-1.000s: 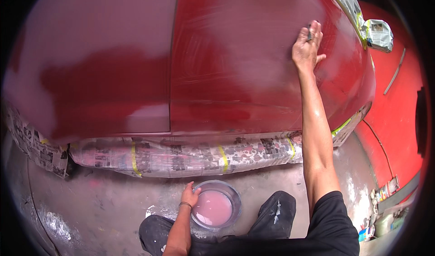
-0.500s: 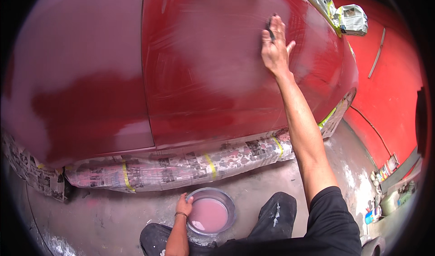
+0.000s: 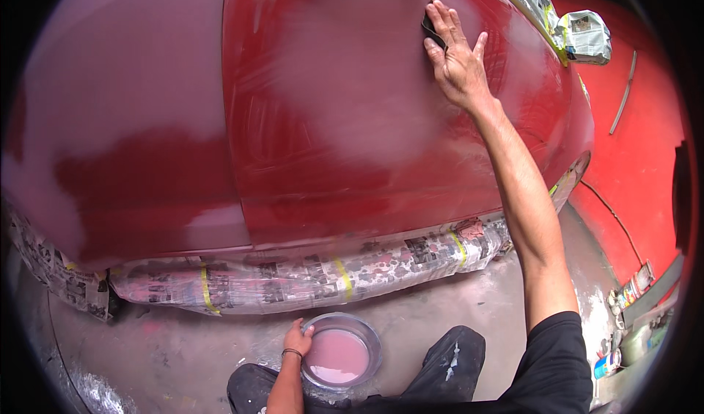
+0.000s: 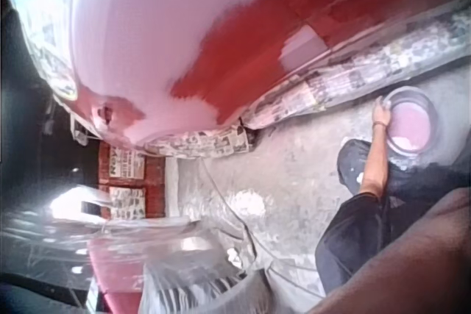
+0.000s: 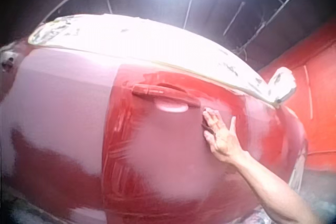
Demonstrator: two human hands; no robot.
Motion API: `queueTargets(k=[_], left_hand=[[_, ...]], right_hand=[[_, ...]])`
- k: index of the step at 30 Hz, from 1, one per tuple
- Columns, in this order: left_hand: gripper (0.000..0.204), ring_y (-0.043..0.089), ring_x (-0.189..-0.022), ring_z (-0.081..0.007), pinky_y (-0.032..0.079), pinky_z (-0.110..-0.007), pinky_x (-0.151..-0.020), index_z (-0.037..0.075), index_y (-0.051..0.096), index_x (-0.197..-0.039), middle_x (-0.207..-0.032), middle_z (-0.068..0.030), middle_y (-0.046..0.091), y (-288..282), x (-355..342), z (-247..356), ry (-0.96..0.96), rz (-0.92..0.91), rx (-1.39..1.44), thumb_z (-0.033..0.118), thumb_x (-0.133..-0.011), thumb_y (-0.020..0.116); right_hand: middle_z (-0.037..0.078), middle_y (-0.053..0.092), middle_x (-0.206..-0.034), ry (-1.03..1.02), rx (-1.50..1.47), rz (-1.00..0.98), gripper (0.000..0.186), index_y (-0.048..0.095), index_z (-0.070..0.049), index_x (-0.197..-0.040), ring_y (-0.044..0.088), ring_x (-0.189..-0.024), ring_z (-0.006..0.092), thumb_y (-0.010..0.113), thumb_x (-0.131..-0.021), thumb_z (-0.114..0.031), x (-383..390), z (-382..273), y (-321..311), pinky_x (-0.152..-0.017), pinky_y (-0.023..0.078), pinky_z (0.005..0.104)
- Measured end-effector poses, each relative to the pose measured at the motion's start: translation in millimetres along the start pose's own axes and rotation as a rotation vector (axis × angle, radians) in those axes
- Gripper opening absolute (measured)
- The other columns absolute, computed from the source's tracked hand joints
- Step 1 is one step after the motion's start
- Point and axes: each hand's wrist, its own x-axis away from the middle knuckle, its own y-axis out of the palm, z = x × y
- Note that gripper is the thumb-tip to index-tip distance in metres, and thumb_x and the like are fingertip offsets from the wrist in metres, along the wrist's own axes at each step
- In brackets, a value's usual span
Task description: The person is sanding a red car door with a sanding block and water. They repeatedly dip the sanding block into a bucket of water and rub the surface of the door in circular and linear motions. The door is partially covered with newspaper and tape to protect adjacent areas.
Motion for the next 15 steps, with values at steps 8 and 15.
queueTargets(k=[8,15], left_hand=[[0.063,0.066,-0.118,-0.0441,0.051,-0.049,-0.102,0.007,0.051,-0.148,-0.126,-0.0263,0.069,5.2,-0.2,9.0,0.014,0.008,-0.039,0.039,-0.096,0.068],[0.063,0.066,-0.118,-0.0447,0.051,-0.049,-0.102,0.008,0.052,-0.148,-0.127,-0.0271,0.069,3.3,-1.7,7.9,0.018,-0.013,-0.077,0.039,-0.096,0.069]], right_hand=[[0.007,0.023,-0.173,0.041,-0.075,-0.045,0.06,0.026,-0.015,-0.165,0.016,-0.161,0.0282,0.033,-0.111,-0.04,-42.2,-15.8,-29.8,-0.121,0.006,0.0745],[0.007,0.023,-0.173,0.266,-0.107,-0.027,0.06,0.028,-0.014,-0.165,0.017,-0.16,0.029,0.029,-0.112,-0.042,-36.1,-21.4,-14.9,-0.121,0.007,0.0745]])
